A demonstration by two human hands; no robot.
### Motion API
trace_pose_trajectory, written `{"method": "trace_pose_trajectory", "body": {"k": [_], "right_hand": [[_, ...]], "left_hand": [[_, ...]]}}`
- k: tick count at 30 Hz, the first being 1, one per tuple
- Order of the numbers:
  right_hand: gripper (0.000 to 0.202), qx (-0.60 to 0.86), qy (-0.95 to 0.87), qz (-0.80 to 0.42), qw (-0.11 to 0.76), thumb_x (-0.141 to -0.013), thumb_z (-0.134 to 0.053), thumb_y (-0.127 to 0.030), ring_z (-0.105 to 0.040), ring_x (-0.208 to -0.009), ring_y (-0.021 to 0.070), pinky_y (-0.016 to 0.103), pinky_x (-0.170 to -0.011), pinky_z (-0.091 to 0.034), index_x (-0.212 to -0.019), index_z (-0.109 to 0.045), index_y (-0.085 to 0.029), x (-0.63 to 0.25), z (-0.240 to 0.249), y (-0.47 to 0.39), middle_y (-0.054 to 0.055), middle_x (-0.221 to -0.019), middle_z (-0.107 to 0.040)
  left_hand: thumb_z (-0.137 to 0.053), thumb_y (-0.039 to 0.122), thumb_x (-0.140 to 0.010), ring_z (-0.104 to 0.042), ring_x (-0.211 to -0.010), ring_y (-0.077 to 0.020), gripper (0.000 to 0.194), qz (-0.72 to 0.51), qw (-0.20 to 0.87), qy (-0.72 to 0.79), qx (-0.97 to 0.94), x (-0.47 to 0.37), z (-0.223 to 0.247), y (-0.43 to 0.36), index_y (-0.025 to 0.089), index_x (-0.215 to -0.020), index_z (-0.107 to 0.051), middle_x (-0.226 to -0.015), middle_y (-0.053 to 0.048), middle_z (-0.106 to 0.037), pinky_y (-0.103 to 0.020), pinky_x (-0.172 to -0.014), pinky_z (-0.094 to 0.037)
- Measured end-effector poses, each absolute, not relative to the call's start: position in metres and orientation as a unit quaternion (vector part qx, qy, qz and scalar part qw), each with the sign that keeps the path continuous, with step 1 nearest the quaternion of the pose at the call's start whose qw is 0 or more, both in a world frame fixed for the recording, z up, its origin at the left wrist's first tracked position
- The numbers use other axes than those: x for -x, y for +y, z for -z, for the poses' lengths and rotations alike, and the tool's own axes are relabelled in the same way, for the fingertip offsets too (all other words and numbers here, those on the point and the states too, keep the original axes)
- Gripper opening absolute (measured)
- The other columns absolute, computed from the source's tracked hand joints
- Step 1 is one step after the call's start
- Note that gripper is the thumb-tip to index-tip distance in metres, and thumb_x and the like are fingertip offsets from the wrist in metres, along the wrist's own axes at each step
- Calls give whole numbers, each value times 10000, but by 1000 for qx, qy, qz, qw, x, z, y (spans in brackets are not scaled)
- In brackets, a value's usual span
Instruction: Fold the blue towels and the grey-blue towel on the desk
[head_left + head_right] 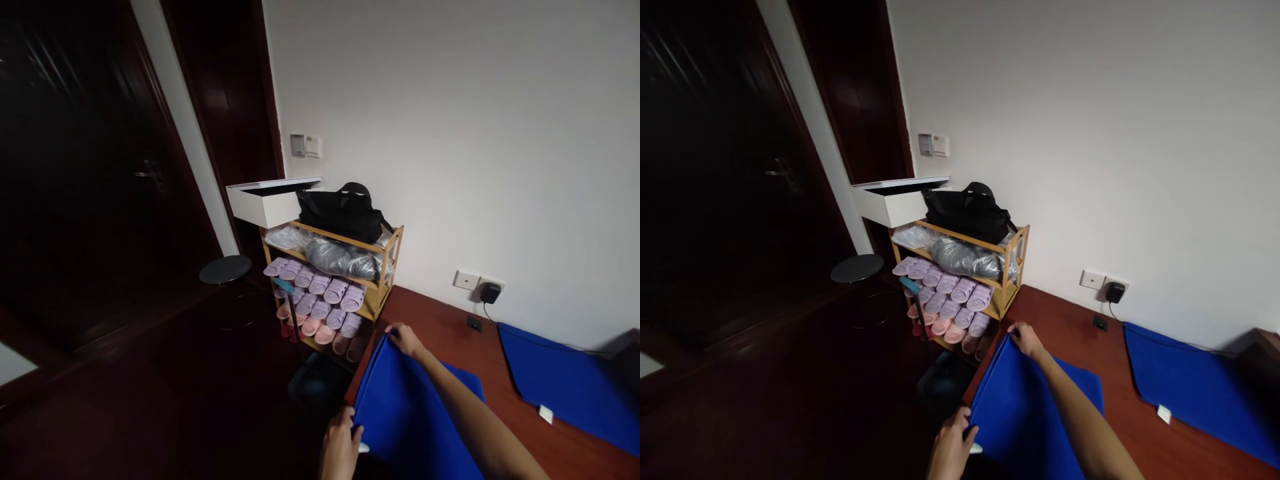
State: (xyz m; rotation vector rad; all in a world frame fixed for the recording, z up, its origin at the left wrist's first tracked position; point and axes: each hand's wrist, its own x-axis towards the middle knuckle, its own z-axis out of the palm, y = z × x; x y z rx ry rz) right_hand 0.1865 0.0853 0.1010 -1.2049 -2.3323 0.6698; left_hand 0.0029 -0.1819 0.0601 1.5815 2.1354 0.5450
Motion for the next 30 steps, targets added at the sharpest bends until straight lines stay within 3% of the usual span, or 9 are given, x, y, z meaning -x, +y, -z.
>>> {"method": "trace_pose_trajectory", "body": {"k": [3,6,9,11,16,23,30], "right_hand": [[266,420,-848,-240,218,-824,-578,-174,-715,-1012,230,359,-966,-539,-1013,-762,-206,-208,-133,74,84,-1069,-778],[259,409,-851,-238,229,-835,-583,-217,-729,-984,244,366,-930,-560,-1004,-779,-226,-239,-168,54,76,-1040,-791],[261,401,-849,-231,256,-866,-586,-272,-729,-992,257,384,-926,-565,-1033,-780,-224,-276,-203,28,95,-1071,-787],[255,395,-846,-222,280,-883,-602,-308,-719,-1020,262,396,-948,-556,-1045,-779,-221,-304,-225,9,109,-1104,-776],[279,388,-833,-191,345,-926,-612,-397,-693,-1056,260,421,-978,-540,-1102,-760,-238,-376,-282,-42,108,-1137,-757],[288,383,-794,-151,447,-943,-587,-470,-699,-1009,241,409,-949,-552,-1022,-749,-245,-444,-342,-116,83,-1052,-760],[309,439,-730,-189,489,-879,-635,-523,-726,-996,261,403,-931,-569,-973,-761,-257,-477,-363,-163,53,-1020,-788]], "left_hand": [[-527,148,-906,-739,-967,-182,308,-198,251,765,-558,2,-66,-179,214,-1175,-663,-983,-45,-778,-244,-831,-493],[-538,163,-873,-748,-961,-191,251,-241,268,755,-548,6,-75,-176,224,-1045,-710,-968,-46,-795,-245,-826,-514],[-589,268,-823,-752,-941,-235,149,-327,281,714,-551,6,-91,-175,219,-859,-726,-907,-59,-805,-297,-848,-554],[-628,373,-788,-753,-914,-262,181,-386,272,676,-566,2,-109,-178,217,-796,-719,-871,-69,-804,-335,-853,-574],[-612,528,-842,-757,-870,-257,315,-471,189,606,-613,-11,-188,-193,254,-911,-751,-910,-59,-808,-347,-814,-597],[-573,418,-938,-724,-965,-256,228,-484,-25,499,-718,-37,-324,-201,273,-946,-750,-981,-54,-786,-372,-917,-559],[-606,384,-900,-745,-935,-252,187,-466,-3,474,-747,-70,-367,-198,272,-908,-756,-961,-35,-794,-368,-875,-584]]}}
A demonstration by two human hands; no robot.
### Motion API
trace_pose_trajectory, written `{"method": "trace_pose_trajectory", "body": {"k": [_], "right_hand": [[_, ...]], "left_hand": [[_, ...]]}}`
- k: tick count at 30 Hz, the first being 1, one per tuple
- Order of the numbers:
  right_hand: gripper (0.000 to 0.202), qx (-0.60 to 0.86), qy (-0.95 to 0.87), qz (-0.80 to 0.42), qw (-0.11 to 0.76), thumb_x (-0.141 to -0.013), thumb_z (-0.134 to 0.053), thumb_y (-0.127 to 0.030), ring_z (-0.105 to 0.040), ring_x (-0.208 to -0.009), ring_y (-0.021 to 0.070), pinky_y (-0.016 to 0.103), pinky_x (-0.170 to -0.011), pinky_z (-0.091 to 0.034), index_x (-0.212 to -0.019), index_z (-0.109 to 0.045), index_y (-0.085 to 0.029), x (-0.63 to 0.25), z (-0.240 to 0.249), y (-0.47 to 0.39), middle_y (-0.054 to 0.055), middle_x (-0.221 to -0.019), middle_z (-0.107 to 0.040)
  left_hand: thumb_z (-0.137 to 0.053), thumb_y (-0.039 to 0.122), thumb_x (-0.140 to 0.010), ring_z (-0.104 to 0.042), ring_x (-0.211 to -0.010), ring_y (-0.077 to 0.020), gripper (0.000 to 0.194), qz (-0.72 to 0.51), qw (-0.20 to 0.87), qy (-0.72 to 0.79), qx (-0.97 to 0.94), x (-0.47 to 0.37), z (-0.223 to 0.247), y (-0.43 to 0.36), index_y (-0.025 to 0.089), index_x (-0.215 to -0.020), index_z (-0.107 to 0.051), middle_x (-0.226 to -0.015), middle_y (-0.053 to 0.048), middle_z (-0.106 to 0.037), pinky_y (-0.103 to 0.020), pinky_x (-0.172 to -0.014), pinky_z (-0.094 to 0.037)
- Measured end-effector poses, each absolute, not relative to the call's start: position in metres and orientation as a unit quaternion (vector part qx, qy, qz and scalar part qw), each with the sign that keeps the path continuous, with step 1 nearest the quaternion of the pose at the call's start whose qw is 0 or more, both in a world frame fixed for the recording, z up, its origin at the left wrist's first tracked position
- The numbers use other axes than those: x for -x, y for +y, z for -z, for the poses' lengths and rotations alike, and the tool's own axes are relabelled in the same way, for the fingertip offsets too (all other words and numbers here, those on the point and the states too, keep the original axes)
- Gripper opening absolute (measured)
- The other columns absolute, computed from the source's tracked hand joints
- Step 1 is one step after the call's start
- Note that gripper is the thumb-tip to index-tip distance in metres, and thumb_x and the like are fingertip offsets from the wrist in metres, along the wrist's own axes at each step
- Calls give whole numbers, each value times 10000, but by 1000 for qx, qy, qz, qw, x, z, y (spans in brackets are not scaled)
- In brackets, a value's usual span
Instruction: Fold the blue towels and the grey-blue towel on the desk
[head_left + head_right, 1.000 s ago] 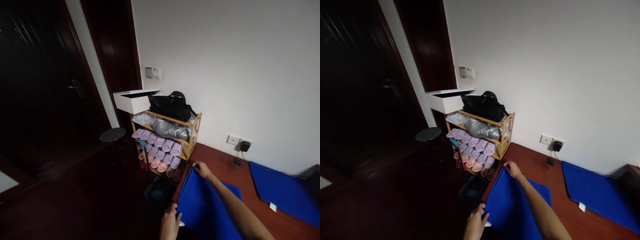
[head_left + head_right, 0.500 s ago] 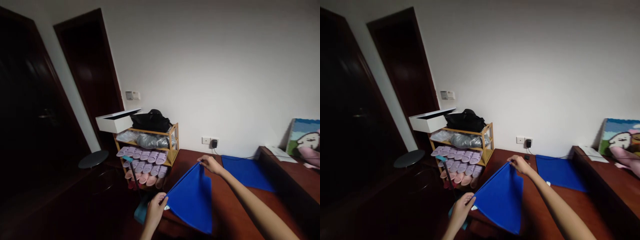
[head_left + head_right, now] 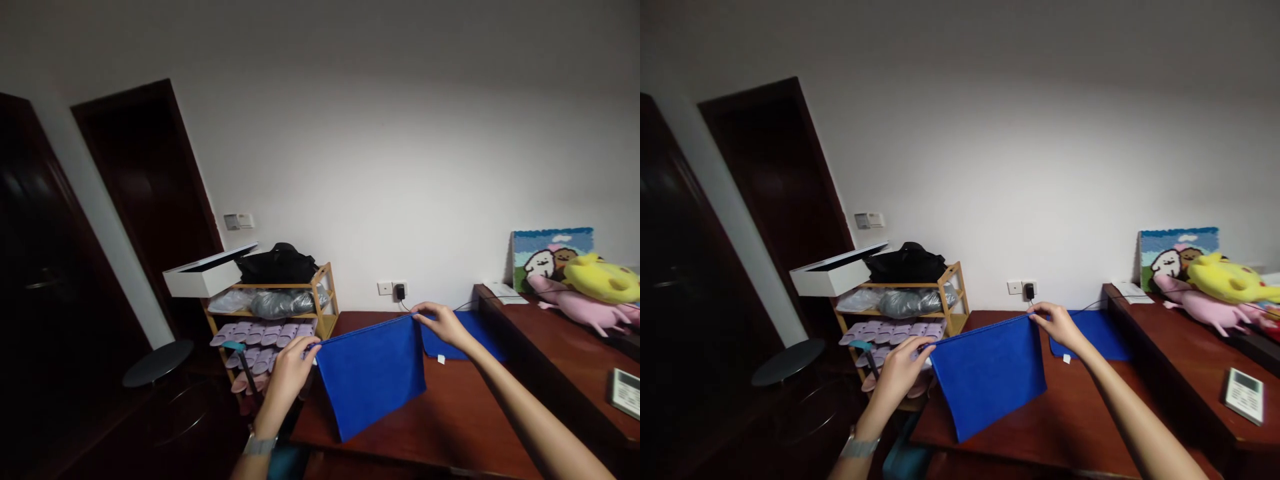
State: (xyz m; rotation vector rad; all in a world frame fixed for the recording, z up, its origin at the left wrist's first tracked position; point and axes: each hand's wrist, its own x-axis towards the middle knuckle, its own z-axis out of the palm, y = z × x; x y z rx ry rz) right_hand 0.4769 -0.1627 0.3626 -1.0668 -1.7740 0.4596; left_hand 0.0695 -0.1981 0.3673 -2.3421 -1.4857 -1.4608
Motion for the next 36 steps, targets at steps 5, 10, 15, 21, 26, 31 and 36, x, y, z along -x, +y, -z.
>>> {"method": "trace_pose_trajectory", "body": {"k": [5,10,15,21,26,31,36], "right_hand": [[356,459,-712,-221,483,-825,-674,-567,-729,-927,261,391,-866,-571,-945,-769,-245,-494,-365,-181,51,-963,-796],[388,461,-700,-249,485,-796,-708,-582,-716,-891,243,360,-831,-555,-933,-771,-224,-506,-356,-190,59,-948,-790],[419,477,-688,-246,487,-753,-737,-601,-696,-810,222,329,-746,-539,-910,-772,-214,-516,-345,-193,53,-884,-780],[394,486,-689,-233,485,-774,-732,-598,-698,-840,230,325,-757,-535,-891,-777,-224,-523,-343,-209,48,-899,-783],[395,501,-692,-177,488,-818,-687,-628,-675,-790,216,320,-721,-543,-899,-788,-255,-527,-348,-232,42,-901,-775],[458,505,-667,-188,514,-788,-702,-670,-633,-737,198,308,-672,-533,-897,-782,-233,-526,-346,-240,51,-852,-752],[504,493,-611,-271,557,-702,-780,-675,-602,-695,178,293,-634,-523,-896,-777,-209,-516,-341,-244,22,-742,-678]], "left_hand": [[-685,391,-798,-767,-868,-252,175,478,-100,-492,721,-82,-370,-192,262,-871,-777,-929,-31,-818,-367,-829,-618],[-711,395,-751,-777,-826,-246,223,465,-197,-495,707,-86,-373,-186,233,-882,-791,-917,-44,-826,-352,-806,-634],[-682,405,-795,-773,-894,-253,233,451,-177,-481,731,-92,-372,-184,238,-905,-802,-965,-51,-827,-353,-839,-621],[-656,378,-837,-760,-917,-255,203,441,-133,-463,757,-102,-367,-185,253,-919,-795,-967,-47,-819,-371,-851,-600],[-652,371,-866,-742,-931,-240,176,452,-116,-438,768,-107,-368,-191,270,-918,-787,-971,-42,-802,-371,-875,-592],[-686,497,-837,-751,-952,-253,309,503,-223,-425,719,-112,-364,-181,229,-965,-770,-1016,-72,-802,-384,-868,-610],[-679,526,-858,-728,-1046,-251,401,559,-299,-407,658,-119,-359,-179,202,-1091,-721,-1136,-110,-775,-365,-903,-586]]}}
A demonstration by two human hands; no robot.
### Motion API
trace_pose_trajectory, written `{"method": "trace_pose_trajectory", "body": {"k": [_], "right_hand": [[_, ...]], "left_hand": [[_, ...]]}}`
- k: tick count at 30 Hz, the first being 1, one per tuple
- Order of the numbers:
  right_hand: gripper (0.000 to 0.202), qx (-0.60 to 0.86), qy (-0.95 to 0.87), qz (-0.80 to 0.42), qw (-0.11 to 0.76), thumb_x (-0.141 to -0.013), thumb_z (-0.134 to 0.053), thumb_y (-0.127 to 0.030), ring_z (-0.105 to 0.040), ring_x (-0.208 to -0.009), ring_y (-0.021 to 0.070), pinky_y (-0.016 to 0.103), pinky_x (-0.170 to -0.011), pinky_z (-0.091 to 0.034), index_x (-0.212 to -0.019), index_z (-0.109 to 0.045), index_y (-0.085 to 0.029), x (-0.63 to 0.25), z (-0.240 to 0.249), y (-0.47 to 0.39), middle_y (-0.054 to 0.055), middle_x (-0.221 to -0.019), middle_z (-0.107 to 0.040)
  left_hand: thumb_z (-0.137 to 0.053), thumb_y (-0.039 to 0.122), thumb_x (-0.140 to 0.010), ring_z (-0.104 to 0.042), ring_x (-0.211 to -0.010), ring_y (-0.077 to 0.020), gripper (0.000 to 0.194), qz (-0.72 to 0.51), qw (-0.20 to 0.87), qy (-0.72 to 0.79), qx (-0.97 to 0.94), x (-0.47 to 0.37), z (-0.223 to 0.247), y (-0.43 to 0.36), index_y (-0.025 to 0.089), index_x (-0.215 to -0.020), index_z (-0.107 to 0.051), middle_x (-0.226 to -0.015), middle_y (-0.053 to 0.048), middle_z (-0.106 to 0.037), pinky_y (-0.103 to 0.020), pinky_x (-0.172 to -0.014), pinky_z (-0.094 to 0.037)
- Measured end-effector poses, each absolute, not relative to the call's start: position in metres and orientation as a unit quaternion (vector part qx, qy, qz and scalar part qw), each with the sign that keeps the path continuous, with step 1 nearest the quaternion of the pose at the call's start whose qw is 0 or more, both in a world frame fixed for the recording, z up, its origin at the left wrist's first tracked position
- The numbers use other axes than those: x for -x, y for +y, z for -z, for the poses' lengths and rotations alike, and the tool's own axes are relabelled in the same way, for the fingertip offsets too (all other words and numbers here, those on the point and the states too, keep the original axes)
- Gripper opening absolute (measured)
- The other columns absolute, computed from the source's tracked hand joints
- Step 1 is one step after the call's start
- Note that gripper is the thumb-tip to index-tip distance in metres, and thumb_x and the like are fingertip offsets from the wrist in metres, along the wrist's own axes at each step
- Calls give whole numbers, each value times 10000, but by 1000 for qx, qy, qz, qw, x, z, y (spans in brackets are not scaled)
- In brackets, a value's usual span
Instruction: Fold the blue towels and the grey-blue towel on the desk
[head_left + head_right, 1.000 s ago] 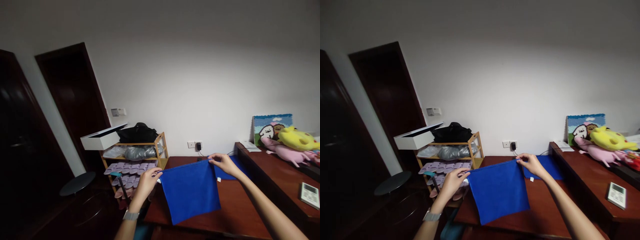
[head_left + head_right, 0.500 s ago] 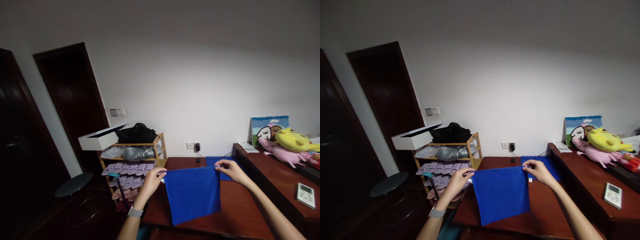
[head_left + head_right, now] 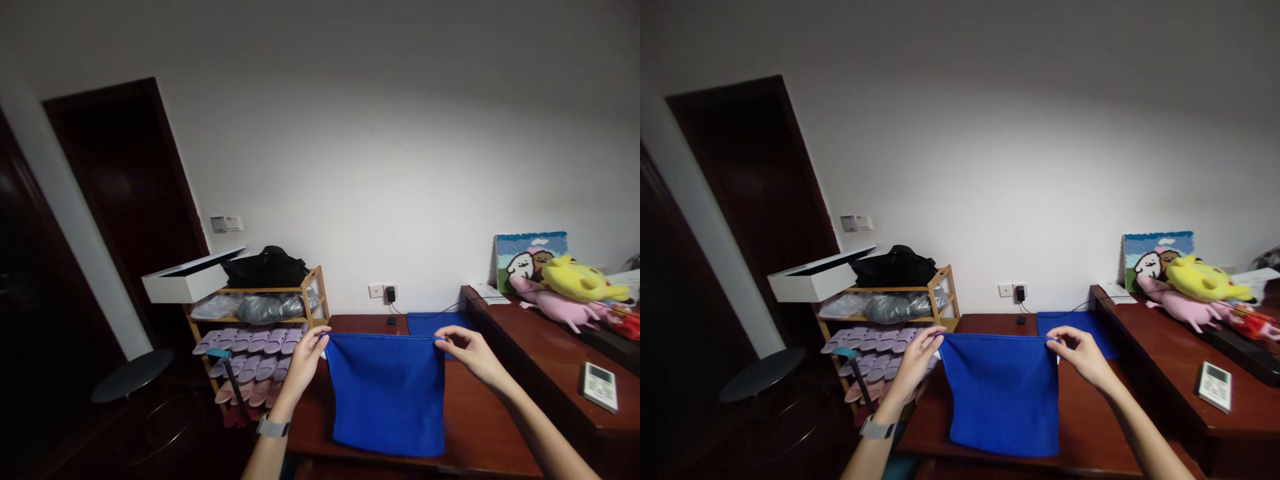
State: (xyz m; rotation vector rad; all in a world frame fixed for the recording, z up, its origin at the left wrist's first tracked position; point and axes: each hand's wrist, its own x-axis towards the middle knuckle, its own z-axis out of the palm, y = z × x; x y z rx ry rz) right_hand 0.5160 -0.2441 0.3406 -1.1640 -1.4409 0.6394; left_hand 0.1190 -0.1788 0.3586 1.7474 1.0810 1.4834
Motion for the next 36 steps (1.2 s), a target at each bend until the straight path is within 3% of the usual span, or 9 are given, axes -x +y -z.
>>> {"method": "trace_pose_trajectory", "body": {"k": [4,8,18,23,29,36], "right_hand": [[546,495,-562,-310,586,-669,-802,-683,-648,-777,216,332,-698,-568,-938,-786,-208,-512,-343,-253,48,-821,-706],[571,500,-534,-303,610,-660,-802,-699,-680,-881,256,357,-768,-586,-961,-795,-213,-511,-342,-256,85,-934,-750],[567,536,-600,-167,570,-748,-693,-754,-714,-893,273,371,-796,-590,-988,-818,-256,-521,-320,-257,86,-970,-790],[474,542,-609,-83,573,-805,-656,-730,-679,-797,235,331,-706,-563,-900,-817,-294,-531,-316,-269,75,-926,-762],[524,608,-558,-46,563,-816,-605,-750,-564,-537,177,303,-556,-496,-990,-784,-290,-552,-316,-274,11,-703,-696],[452,646,-531,0,549,-908,-519,-635,-726,-736,246,349,-727,-552,-1105,-701,-272,-558,-319,-212,51,-880,-781]], "left_hand": [[-751,505,-803,-710,-1102,-260,417,-593,320,397,-623,-120,-360,-178,203,-1086,-705,-1156,-113,-760,-361,-931,-572],[-824,489,-724,-727,-1028,-251,455,-615,330,393,-599,-121,-360,-171,192,-1048,-706,-1059,-101,-770,-362,-902,-585],[-799,547,-726,-749,-970,-261,448,-570,308,405,-645,-122,-351,-176,191,-994,-752,-1005,-106,-797,-389,-883,-613],[-762,508,-782,-746,-949,-258,405,-538,316,406,-668,-127,-351,-194,193,-1038,-761,-1019,-101,-794,-377,-840,-622],[-712,504,-857,-695,-813,-202,316,-475,352,370,-717,-156,-352,-235,219,-988,-751,-935,-60,-746,-310,-704,-599],[-624,417,-957,-652,-880,-207,256,-400,405,298,-766,-203,-328,-269,259,-831,-781,-933,-76,-664,-323,-813,-551]]}}
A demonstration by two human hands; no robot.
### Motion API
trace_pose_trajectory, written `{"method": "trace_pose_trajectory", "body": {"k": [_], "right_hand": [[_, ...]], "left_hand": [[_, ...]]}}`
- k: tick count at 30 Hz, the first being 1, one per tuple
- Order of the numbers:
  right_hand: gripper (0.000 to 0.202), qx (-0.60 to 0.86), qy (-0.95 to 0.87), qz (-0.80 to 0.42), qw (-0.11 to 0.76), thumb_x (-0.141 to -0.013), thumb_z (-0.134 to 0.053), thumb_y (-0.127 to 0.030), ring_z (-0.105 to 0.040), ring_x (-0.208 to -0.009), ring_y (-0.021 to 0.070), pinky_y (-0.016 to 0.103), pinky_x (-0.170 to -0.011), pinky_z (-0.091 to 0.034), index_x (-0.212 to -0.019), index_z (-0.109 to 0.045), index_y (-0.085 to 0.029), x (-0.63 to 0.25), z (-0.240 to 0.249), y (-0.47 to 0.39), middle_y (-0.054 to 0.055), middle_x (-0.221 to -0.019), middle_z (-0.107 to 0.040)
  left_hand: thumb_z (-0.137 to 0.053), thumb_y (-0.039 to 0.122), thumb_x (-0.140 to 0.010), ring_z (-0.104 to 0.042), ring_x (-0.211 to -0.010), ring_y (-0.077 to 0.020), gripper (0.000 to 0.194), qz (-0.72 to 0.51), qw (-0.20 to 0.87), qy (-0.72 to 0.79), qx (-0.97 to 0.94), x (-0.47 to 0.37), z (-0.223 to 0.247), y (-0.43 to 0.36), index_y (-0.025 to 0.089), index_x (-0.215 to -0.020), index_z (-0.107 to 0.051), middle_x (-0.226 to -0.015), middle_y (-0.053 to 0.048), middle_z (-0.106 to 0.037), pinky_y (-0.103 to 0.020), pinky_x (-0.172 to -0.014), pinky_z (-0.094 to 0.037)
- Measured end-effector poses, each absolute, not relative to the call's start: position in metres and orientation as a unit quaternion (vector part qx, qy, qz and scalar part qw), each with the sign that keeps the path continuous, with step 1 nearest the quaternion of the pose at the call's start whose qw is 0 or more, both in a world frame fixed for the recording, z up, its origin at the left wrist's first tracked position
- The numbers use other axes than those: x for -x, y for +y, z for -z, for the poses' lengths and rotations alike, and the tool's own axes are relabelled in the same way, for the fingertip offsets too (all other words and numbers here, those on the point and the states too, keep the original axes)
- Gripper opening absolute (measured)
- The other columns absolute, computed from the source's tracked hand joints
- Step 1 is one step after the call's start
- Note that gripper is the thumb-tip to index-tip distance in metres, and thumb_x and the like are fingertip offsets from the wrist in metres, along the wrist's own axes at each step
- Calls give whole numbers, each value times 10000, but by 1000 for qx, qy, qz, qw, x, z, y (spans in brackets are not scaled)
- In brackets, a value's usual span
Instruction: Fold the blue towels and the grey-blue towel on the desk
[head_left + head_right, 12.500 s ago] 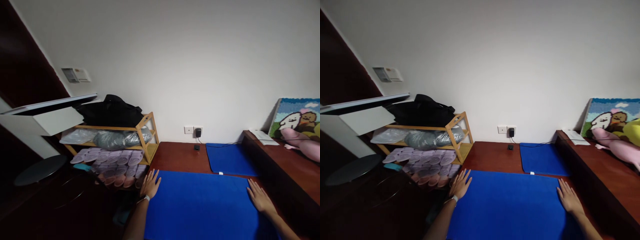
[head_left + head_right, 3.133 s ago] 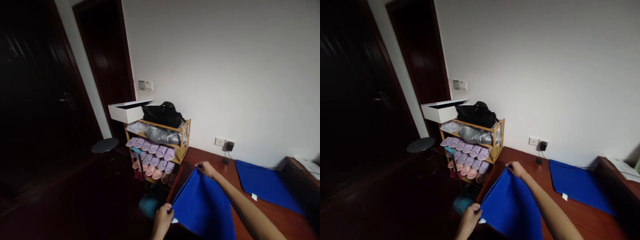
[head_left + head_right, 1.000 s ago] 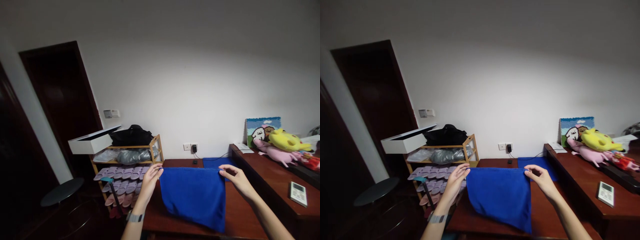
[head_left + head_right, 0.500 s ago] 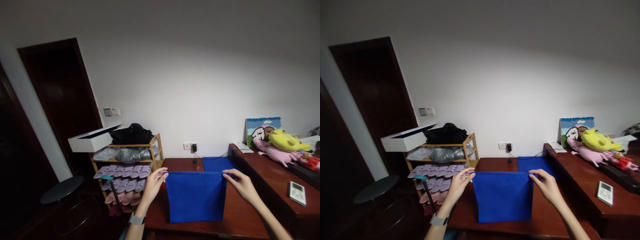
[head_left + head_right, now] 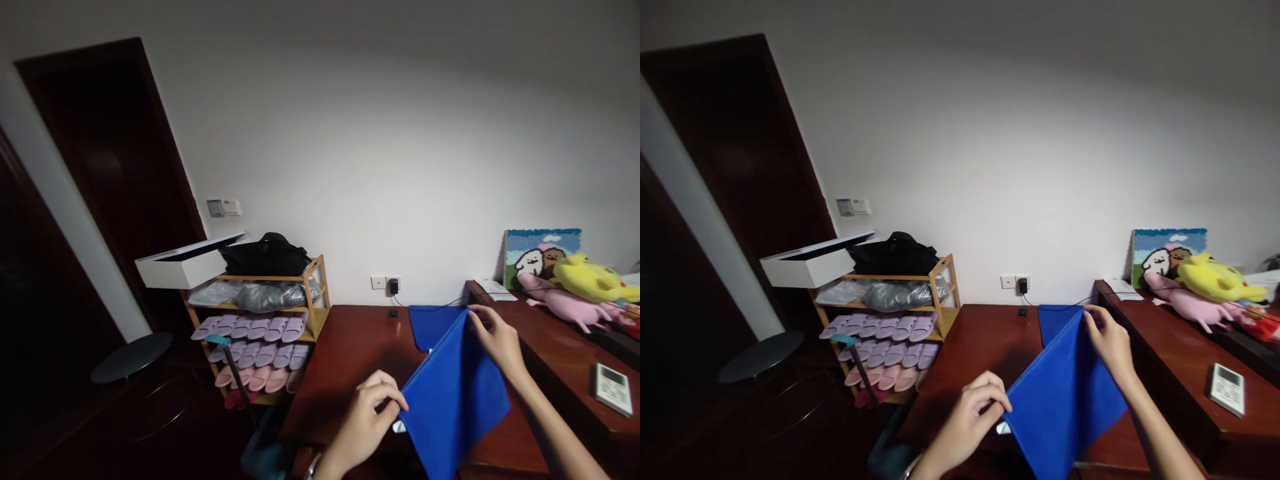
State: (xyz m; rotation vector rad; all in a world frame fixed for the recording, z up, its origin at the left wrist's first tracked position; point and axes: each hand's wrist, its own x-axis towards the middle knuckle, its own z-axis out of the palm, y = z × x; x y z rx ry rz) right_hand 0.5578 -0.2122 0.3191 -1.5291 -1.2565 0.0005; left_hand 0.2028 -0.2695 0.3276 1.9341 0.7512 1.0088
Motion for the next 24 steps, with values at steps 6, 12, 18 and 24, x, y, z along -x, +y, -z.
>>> {"method": "trace_pose_trajectory", "body": {"k": [6,12,18,24], "right_hand": [[340,639,-649,-42,410,-993,-428,-398,-736,-999,249,355,-869,-542,-1202,-660,-262,-474,-300,-95,91,-1095,-775],[361,587,-729,-159,314,-905,-565,-209,-724,-1084,225,308,-935,-535,-1248,-665,-258,-340,-213,-50,69,-1172,-773],[412,585,-738,-197,273,-959,-439,-261,-617,-1294,264,421,-1128,-455,-1280,-697,-265,-332,-104,-132,77,-1345,-699],[629,721,-666,-82,174,-1015,-308,-475,-285,-1536,312,535,-1263,-249,-1539,-471,-167,-427,-9,-206,68,-1628,-391]], "left_hand": [[-694,594,-843,-668,-875,-235,364,-482,476,388,-625,-184,-232,-228,235,-845,-753,-954,-72,-650,-331,-701,-601],[-770,730,-565,-727,-893,-321,562,-496,438,580,-476,-131,-105,-173,207,-760,-700,-852,-84,-723,-414,-701,-646],[-704,631,-624,-764,-851,-311,420,-461,384,637,-484,-92,-57,-162,223,-722,-689,-830,-74,-767,-389,-677,-648],[-609,597,-667,-772,-714,-280,421,-451,363,649,-494,-83,-43,-158,209,-787,-721,-895,-110,-800,-370,-692,-638]]}}
